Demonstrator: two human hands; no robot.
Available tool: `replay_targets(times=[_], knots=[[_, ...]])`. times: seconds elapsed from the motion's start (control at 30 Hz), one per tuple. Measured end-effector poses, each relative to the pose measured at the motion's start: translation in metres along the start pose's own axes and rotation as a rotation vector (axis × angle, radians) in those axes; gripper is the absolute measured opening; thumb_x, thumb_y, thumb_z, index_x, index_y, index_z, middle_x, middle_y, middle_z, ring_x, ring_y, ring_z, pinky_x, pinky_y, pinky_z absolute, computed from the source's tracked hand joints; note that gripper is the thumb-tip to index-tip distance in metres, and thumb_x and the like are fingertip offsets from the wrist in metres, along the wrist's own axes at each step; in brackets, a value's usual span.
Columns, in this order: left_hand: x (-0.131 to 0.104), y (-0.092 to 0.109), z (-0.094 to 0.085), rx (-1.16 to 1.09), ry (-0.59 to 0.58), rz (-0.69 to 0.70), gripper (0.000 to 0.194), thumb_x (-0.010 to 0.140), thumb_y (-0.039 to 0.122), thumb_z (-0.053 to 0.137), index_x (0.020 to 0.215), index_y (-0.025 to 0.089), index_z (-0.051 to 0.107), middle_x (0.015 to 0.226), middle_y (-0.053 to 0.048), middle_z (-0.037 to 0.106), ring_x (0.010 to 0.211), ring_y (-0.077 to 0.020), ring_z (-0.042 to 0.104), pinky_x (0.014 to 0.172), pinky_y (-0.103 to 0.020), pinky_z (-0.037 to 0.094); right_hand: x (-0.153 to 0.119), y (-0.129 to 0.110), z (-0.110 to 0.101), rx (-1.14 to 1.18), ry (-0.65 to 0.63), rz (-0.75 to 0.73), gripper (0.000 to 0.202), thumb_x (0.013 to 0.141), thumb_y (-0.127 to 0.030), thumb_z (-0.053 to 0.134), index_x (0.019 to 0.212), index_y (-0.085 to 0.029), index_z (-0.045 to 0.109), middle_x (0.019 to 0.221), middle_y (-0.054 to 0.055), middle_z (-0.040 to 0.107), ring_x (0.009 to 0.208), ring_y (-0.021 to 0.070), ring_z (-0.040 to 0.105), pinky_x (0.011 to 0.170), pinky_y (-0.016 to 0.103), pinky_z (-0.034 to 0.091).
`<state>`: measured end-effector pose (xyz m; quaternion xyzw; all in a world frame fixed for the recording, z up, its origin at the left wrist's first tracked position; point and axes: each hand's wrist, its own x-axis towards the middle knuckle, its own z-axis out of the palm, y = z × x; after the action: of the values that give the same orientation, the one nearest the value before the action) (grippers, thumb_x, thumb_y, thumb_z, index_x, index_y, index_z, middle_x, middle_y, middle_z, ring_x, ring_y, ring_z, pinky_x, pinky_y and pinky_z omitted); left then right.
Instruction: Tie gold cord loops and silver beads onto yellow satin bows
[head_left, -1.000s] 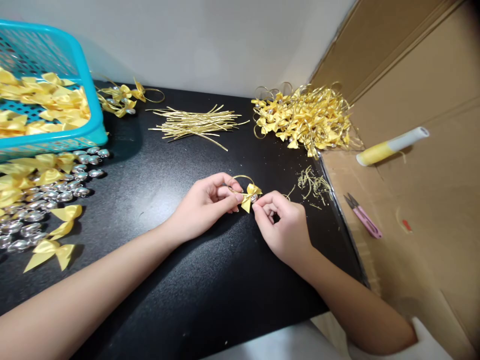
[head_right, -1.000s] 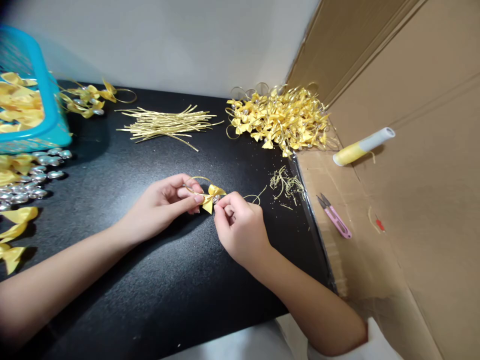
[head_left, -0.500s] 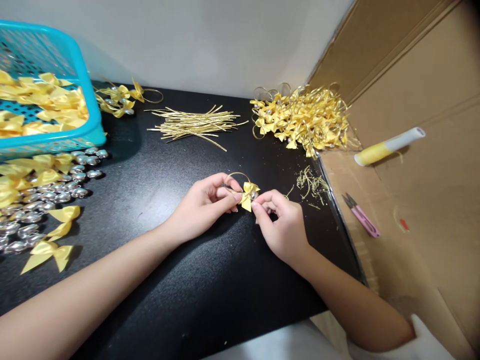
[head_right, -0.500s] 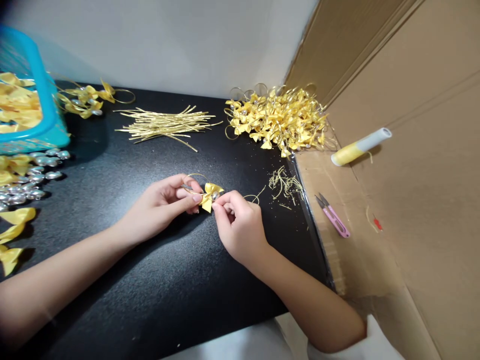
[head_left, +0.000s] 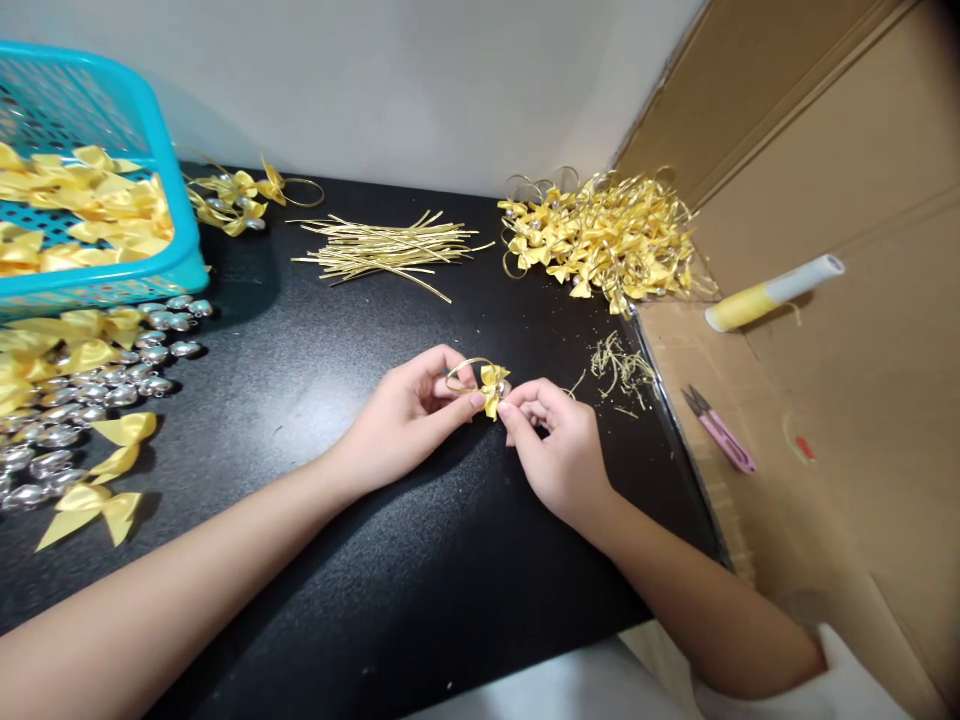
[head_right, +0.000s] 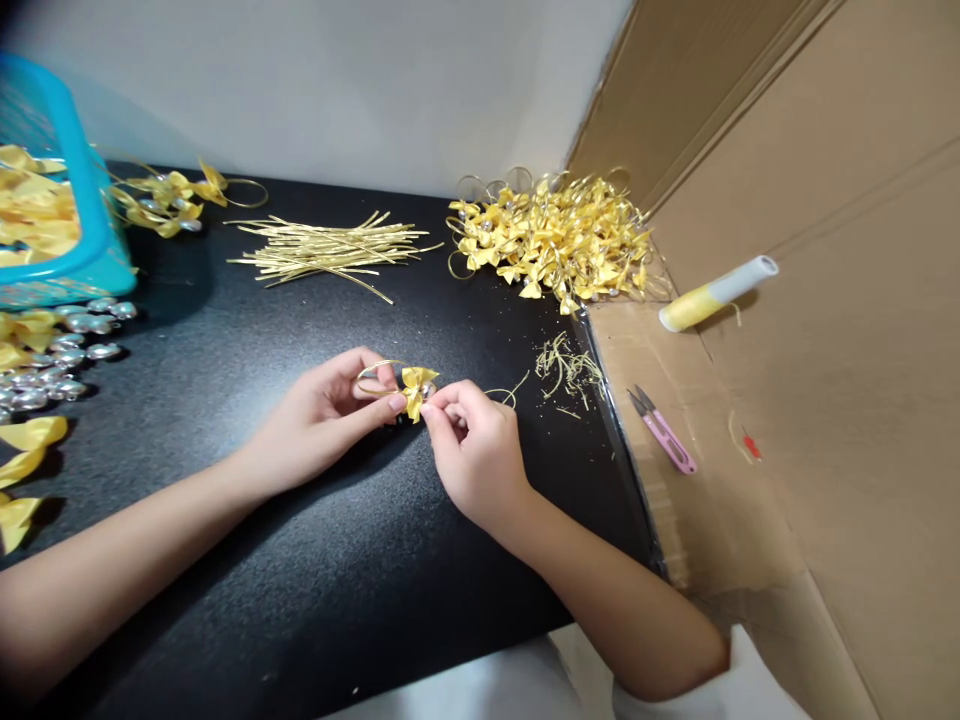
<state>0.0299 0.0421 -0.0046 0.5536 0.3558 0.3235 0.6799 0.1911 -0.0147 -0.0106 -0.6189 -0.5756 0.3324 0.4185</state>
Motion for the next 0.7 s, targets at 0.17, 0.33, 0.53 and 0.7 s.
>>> replay_targets(times=[0.17, 0.33, 0.53, 0.7], knots=[[-0.0008, -0.0014, 0.0005, -0.003, -0.003, 0.023, 0.021, 0.084, 0.019, 0.067, 0.082, 0.018, 0.047, 0.069, 0.006, 0.054, 0.058, -0.0053, 0.049, 0.055, -0.017, 0.037, -0.0003, 0.0000, 0.0013, 0.033, -0.004, 0.001, 0.014, 0.087, -0.023, 0.055, 0.075, -0.018, 0.054, 0.053, -0.005, 0.050, 0.047, 0.0073, 0.047, 0.048, 0.021, 0.035], [-0.0001, -0.0044, 0.0004, 0.021, -0.003, 0.032, 0.017, 0.084, 0.020, 0.065, 0.084, 0.018, 0.048, 0.071, 0.005, 0.058, 0.060, -0.0061, 0.052, 0.056, -0.017, 0.040, -0.0002, -0.0002, 0.0022, 0.079, -0.018, 0.016, 0.014, 0.088, -0.024, 0.055, 0.076, -0.018, 0.055, 0.053, -0.005, 0.051, 0.047, 0.0073, 0.047, 0.048, 0.020, 0.036], [-0.0043, -0.0074, 0.0010, 0.239, 0.084, 0.133, 0.014, 0.087, 0.029, 0.064, 0.085, 0.017, 0.056, 0.077, 0.000, 0.067, 0.068, -0.0117, 0.061, 0.063, -0.022, 0.047, 0.0006, 0.0006, 0.0019, 0.111, -0.012, 0.047, 0.015, 0.088, -0.026, 0.055, 0.076, -0.018, 0.054, 0.054, -0.005, 0.051, 0.049, 0.0076, 0.047, 0.050, 0.021, 0.036], [-0.0075, -0.0023, -0.0001, 0.770, 0.253, 0.458, 0.009, 0.085, 0.022, 0.066, 0.080, 0.015, 0.063, 0.078, -0.003, 0.066, 0.072, -0.0140, 0.060, 0.067, -0.025, 0.045, 0.0013, 0.0020, 0.0029, 0.086, -0.004, 0.045, 0.015, 0.088, -0.027, 0.056, 0.075, -0.018, 0.055, 0.053, -0.005, 0.050, 0.047, 0.0077, 0.046, 0.049, 0.022, 0.034]])
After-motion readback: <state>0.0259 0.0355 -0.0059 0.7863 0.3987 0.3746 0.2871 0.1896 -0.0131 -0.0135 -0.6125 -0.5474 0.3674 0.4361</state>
